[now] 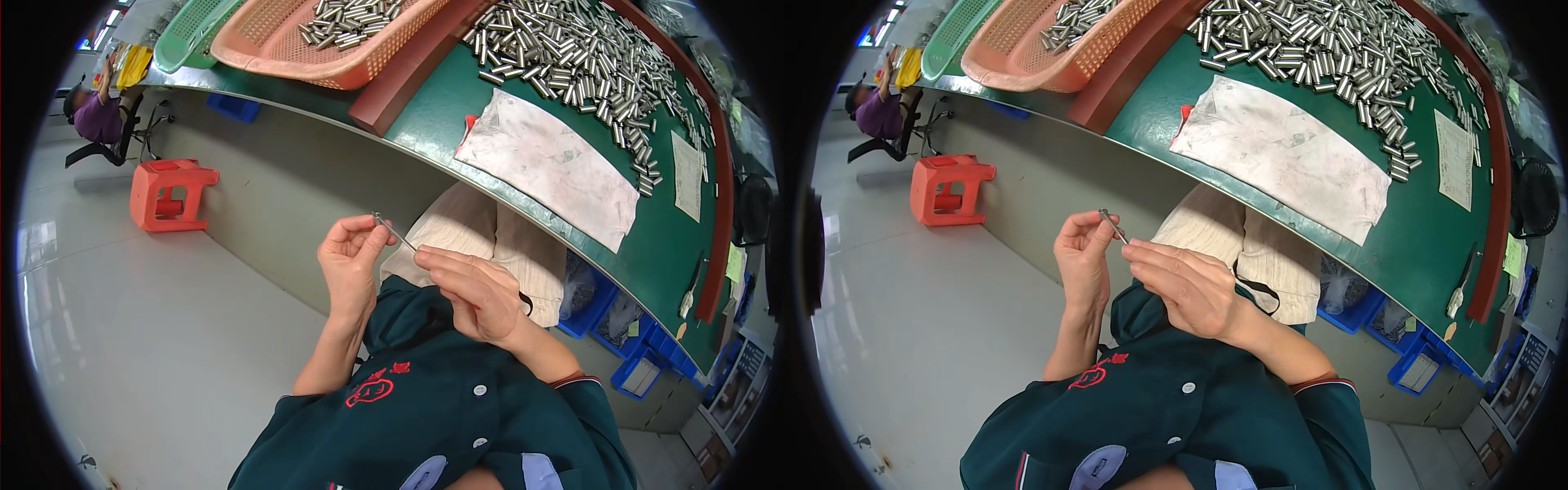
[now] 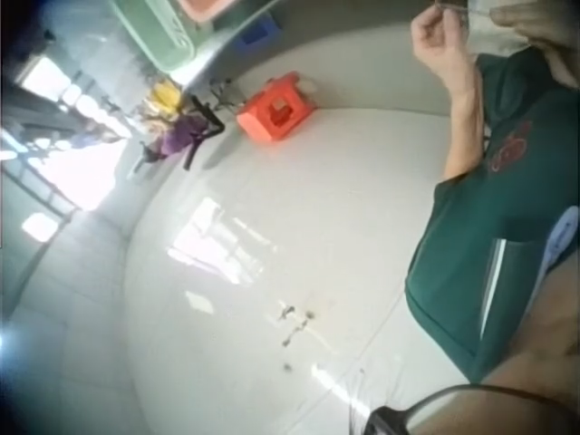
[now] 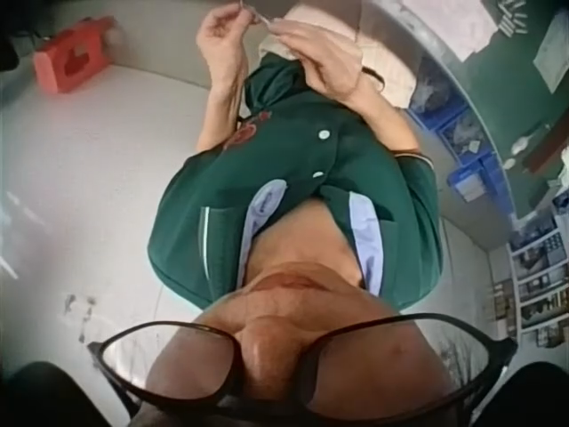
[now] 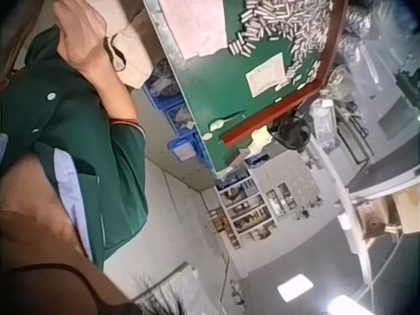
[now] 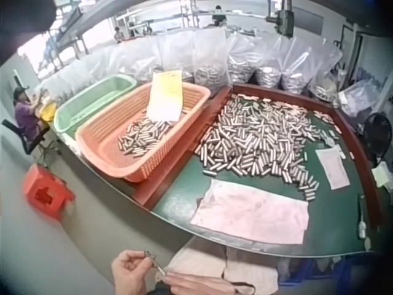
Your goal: Manually inspect and clean the interior of small metal cylindrical parts using a thin probe tool.
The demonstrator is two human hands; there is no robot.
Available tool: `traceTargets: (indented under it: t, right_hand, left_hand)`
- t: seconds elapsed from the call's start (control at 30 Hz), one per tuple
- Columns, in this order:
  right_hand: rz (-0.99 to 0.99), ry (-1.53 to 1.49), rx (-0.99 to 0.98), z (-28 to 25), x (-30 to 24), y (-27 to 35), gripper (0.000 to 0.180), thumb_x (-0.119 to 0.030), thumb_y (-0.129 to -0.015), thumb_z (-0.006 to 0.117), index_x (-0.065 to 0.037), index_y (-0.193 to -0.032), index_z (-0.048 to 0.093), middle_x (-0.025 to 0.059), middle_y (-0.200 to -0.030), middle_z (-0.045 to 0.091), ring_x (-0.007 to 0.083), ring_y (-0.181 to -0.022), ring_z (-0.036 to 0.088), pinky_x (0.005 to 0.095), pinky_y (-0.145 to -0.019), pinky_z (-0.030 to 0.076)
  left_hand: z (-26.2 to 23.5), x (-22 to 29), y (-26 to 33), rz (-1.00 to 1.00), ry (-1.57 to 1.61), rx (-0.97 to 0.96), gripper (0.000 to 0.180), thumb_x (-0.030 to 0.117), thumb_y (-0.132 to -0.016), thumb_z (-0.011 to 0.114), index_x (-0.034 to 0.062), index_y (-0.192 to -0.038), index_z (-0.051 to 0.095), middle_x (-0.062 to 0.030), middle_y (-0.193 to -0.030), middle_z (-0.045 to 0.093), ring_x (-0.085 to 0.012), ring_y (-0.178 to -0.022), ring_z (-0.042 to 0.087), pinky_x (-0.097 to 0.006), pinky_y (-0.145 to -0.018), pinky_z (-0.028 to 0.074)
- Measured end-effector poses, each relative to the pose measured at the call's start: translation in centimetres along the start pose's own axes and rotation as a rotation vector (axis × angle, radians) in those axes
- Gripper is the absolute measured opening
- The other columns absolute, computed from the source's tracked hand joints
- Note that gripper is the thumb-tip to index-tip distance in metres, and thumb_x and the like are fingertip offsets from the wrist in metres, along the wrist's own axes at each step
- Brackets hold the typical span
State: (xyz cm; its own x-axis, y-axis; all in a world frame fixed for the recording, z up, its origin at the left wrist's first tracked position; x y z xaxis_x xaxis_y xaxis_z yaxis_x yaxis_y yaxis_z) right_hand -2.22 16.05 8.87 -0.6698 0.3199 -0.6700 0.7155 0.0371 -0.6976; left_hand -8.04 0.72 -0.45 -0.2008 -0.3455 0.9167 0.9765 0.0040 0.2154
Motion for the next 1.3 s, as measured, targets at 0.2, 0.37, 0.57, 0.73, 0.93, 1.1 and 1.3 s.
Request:
traceTargets:
  t: [0.2, 0.37, 0.57, 0.73, 0.93, 1.1, 1.3]
  right_hand:
    - [-0.022, -0.054, 0.034, -0.6, 0.3, 0.5, 0.013, 0.002, -0.078, 0.054, 0.001, -0.091, 0.051, 0.0198, -0.085, 0.062, 0.0312, -0.075, 0.063, 0.0321, -0.060, 0.052]
    - [-0.042, -0.027, -0.013, -0.6, 0.0, 0.4, 0.018, 0.000, -0.074, 0.059, 0.001, -0.091, 0.050, 0.0193, -0.087, 0.061, 0.0301, -0.076, 0.063, 0.0324, -0.061, 0.052]
    - [-0.038, -0.131, -0.013, -0.5, -0.1, 0.7, 0.020, 0.001, -0.075, 0.055, 0.002, -0.094, 0.046, 0.0205, -0.091, 0.060, 0.0317, -0.078, 0.062, 0.0351, -0.064, 0.053]
    - [-0.026, -0.107, 0.036, -0.5, 0.6, 0.7, 0.012, -0.010, -0.089, 0.039, -0.003, -0.098, 0.037, 0.0227, -0.085, 0.059, 0.0335, -0.073, 0.062, 0.0382, -0.062, 0.053]
    - [-0.017, -0.086, 0.048, -0.6, 0.8, 0.8, 0.011, -0.010, -0.089, 0.039, -0.003, -0.098, 0.036, 0.0226, -0.084, 0.059, 0.0334, -0.073, 0.062, 0.0376, -0.062, 0.052]
    - [-0.010, -0.088, 0.031, -0.5, 0.8, 0.6, 0.010, -0.008, -0.088, 0.040, -0.002, -0.096, 0.037, 0.0228, -0.084, 0.059, 0.0336, -0.074, 0.062, 0.0366, -0.061, 0.052]
    - [-0.007, -0.062, 0.032, -0.5, 0.9, 0.6, 0.009, -0.008, -0.088, 0.041, -0.003, -0.095, 0.039, 0.0230, -0.084, 0.060, 0.0333, -0.073, 0.062, 0.0362, -0.061, 0.052]
  left_hand:
    - [0.1, 0.4, 0.4, 0.046, -0.022, 0.003, 0.012, -0.006, -0.076, 0.058, -0.0023, -0.087, 0.053, -0.0109, -0.079, 0.060, -0.0137, -0.067, 0.059, -0.023, -0.065, 0.048]
    - [-0.2, 0.3, 0.5, 0.052, -0.008, 0.033, 0.012, -0.005, -0.076, 0.058, -0.0021, -0.087, 0.053, -0.0106, -0.079, 0.060, -0.0133, -0.067, 0.059, -0.024, -0.065, 0.048]
    - [-1.7, 0.3, -0.3, 0.032, 0.017, 0.116, 0.012, -0.003, -0.076, 0.059, -0.0026, -0.087, 0.054, -0.0102, -0.079, 0.061, -0.0144, -0.066, 0.058, -0.025, -0.066, 0.048]
    - [-1.0, 0.0, -0.1, 0.012, 0.041, 0.066, 0.013, -0.001, -0.078, 0.058, -0.0032, -0.091, 0.055, -0.0106, -0.083, 0.060, -0.0148, -0.070, 0.058, -0.025, -0.068, 0.047]
    - [0.6, -0.9, 0.4, -0.211, 0.138, -0.090, 0.020, 0.013, -0.086, 0.051, -0.0017, -0.098, 0.054, -0.0065, -0.080, 0.057, -0.0121, -0.071, 0.055, -0.026, -0.071, 0.046]
    - [0.7, -1.2, 0.5, -0.243, 0.184, -0.128, 0.020, 0.012, -0.087, 0.048, -0.0034, -0.097, 0.054, -0.0075, -0.079, 0.057, -0.0142, -0.071, 0.056, -0.026, -0.069, 0.046]
    - [0.8, -1.4, 0.6, -0.260, 0.143, -0.152, 0.020, 0.014, -0.086, 0.050, -0.0021, -0.097, 0.054, -0.0044, -0.077, 0.057, -0.0102, -0.068, 0.054, -0.024, -0.066, 0.046]
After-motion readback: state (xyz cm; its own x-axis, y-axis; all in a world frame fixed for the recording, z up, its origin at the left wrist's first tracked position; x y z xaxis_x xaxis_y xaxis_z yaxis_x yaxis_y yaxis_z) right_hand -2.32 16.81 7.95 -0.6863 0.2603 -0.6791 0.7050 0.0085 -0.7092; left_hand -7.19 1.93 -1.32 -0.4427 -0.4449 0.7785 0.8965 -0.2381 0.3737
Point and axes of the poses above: each hand's wrist, its own y-axis away from the middle knuckle, its own z-axis out of the palm, x = y × z, the point moved 8 cm from there along -y, towards the middle knuckle
